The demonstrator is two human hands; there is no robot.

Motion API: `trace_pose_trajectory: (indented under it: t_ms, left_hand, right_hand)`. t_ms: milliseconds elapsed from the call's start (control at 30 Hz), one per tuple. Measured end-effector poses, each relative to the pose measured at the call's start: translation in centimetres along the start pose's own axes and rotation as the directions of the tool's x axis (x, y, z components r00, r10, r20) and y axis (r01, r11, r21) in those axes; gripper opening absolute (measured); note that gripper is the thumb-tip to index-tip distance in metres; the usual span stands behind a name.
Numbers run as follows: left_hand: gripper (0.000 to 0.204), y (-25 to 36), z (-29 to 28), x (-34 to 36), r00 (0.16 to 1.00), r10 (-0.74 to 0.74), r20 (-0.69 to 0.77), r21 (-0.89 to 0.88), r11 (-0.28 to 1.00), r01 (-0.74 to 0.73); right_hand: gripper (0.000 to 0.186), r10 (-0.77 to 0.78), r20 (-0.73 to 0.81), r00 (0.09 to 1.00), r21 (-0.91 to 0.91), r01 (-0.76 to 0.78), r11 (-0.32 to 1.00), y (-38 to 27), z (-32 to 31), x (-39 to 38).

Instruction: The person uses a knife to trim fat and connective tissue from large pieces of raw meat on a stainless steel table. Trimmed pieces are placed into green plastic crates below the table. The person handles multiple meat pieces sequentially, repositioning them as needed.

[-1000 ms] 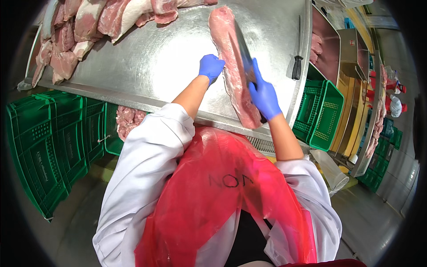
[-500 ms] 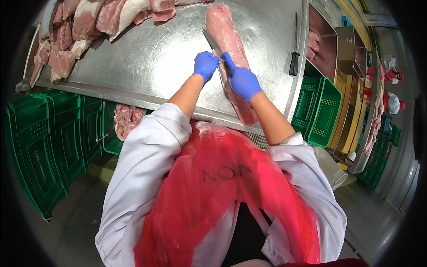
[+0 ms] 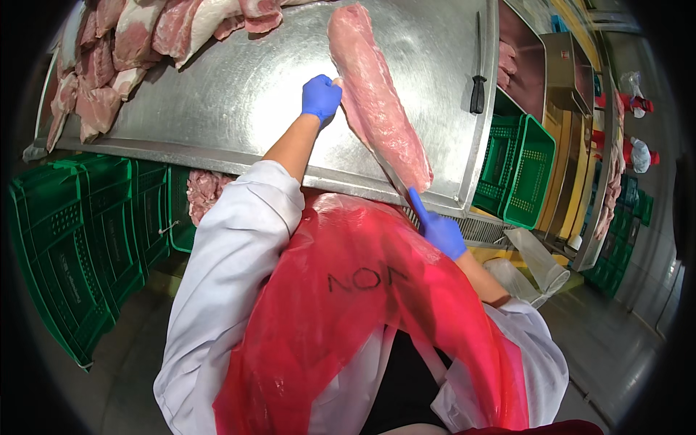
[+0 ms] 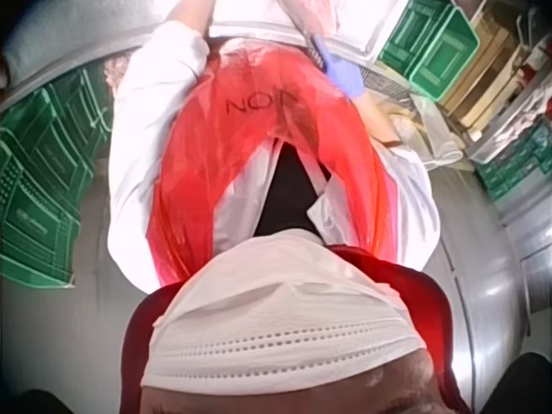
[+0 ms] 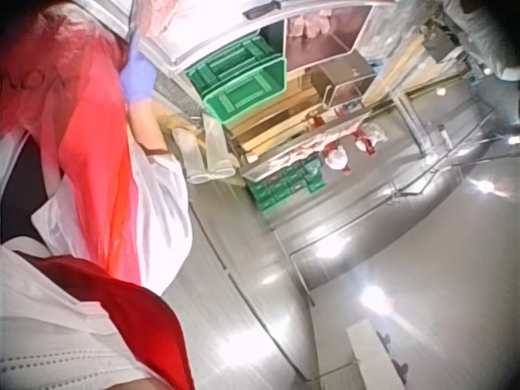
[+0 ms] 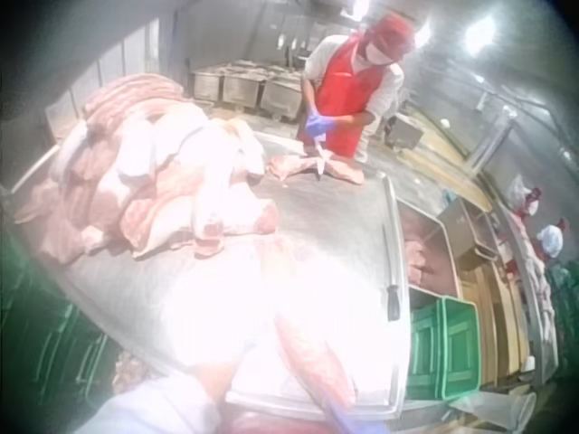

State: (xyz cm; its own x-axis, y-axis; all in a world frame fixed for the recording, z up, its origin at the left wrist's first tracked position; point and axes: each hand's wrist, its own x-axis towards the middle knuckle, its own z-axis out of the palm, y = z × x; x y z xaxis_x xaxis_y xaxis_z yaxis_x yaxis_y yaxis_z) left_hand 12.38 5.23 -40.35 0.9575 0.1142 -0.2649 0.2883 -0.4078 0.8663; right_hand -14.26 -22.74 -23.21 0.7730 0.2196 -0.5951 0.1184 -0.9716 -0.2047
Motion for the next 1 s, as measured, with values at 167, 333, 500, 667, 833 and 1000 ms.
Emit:
trace_pose_trajectory:
  t_ms: [167,333,500,667,833,1000]
  left_hand:
    - [0.026,-0.4,-1.2,-0.1,1.000,0.017,-0.014,-0.024,1.000,-0.017]
    - [0.026,0.0,-0.9,-0.5,1.000,0.017,-0.023,-0.123,0.992,-0.020]
    - [0.022,-0.3,-0.7,0.0,0.993,0.106,-0.049,-0.024,0.994,-0.108]
    - [0.024,1.8,-0.9,-1.7,1.000,0.011,0.016,-0.154,0.988,-0.008]
    - [0.021,3.6,-0.3,-2.4,0.953,0.299,-0.055,0.100,0.951,-0.292]
    - [0.019,2.1,-1.8,-2.1,0.957,0.263,-0.121,0.113,0.962,-0.250]
  right_hand:
    - [0.083,-0.028,-0.290,0.957,0.233,0.099,0.967,1.2,-0.6,-0.1]
    - [0.077,0.013,-0.337,0.941,0.171,0.048,0.984,-5.0,-6.6,16.3]
    - [0.074,-0.016,-0.166,0.986,0.152,0.042,0.988,-7.8,-9.0,21.8]
    - [0.074,-0.134,-0.086,0.987,0.218,0.150,0.964,-3.0,-7.0,17.4]
    - [0.073,-0.097,0.020,0.995,0.363,0.083,0.928,-6.6,-11.8,23.7]
    - [0.077,-0.216,0.076,0.973,0.233,0.193,0.953,-2.2,-11.9,19.2]
